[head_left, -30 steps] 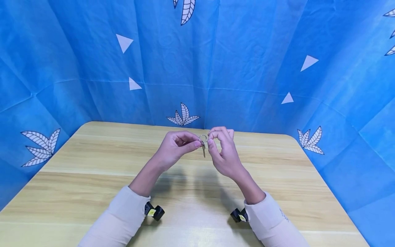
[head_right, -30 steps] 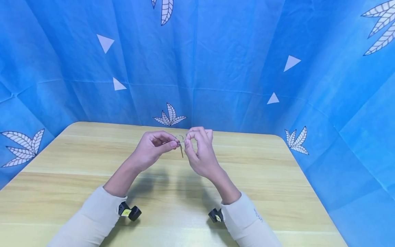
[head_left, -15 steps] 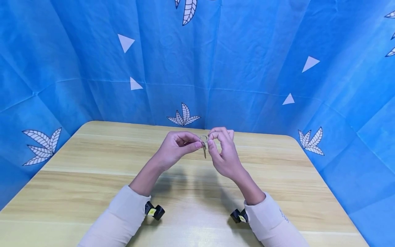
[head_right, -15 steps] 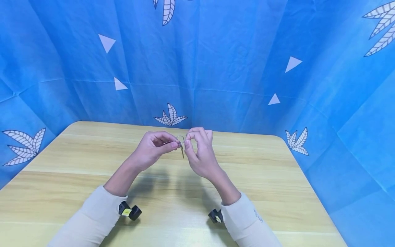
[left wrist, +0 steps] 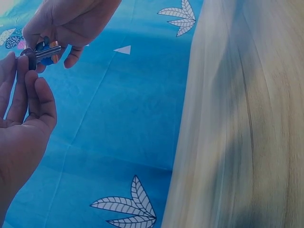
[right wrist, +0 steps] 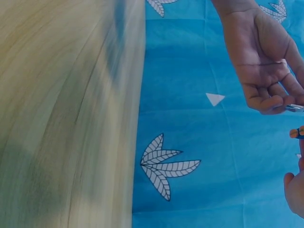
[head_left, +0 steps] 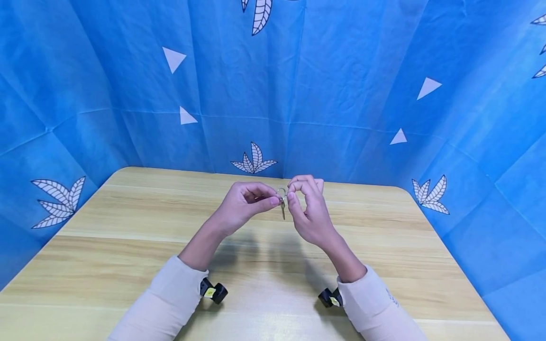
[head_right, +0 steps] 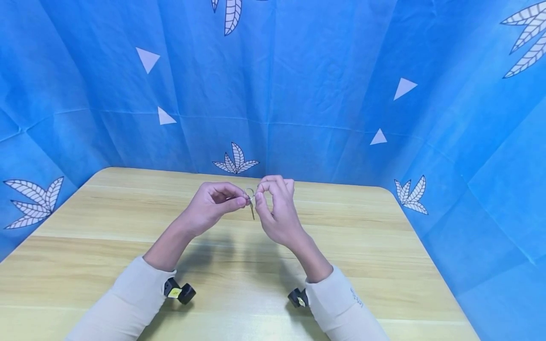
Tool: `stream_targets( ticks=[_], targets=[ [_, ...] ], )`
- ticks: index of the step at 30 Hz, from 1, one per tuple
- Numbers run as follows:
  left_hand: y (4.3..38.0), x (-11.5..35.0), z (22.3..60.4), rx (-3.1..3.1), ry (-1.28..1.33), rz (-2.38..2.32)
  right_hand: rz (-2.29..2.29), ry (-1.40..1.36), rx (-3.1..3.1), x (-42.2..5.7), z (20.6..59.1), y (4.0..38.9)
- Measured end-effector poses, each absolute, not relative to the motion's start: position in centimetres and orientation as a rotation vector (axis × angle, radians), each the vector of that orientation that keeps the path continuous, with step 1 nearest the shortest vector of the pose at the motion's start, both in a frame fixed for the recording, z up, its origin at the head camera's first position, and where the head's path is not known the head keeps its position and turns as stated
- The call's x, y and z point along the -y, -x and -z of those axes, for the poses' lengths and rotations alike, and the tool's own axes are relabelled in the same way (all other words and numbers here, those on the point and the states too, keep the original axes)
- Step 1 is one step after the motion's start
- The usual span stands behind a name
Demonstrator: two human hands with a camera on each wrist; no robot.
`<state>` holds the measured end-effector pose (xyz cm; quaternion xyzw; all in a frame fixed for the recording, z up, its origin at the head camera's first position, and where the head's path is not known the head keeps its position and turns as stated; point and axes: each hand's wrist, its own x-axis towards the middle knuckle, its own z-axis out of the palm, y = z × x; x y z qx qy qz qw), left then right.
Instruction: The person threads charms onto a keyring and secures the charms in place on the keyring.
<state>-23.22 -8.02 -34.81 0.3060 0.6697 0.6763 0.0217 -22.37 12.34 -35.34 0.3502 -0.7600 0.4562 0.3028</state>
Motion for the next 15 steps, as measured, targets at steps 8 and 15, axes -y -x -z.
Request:
stream_targets(
  ticks=[8,15],
  targets=[
    [23.12,8.06,34.79,-2.059,-0.954,-2.082,-1.192,-0.940,1.996,-12.42,35.36,22.47],
    [23.01,8.36,34.52,-2.075,-0.964,-2.064,-1.174,-0.943,1.998,-12.50,35.16,22.36]
  ],
)
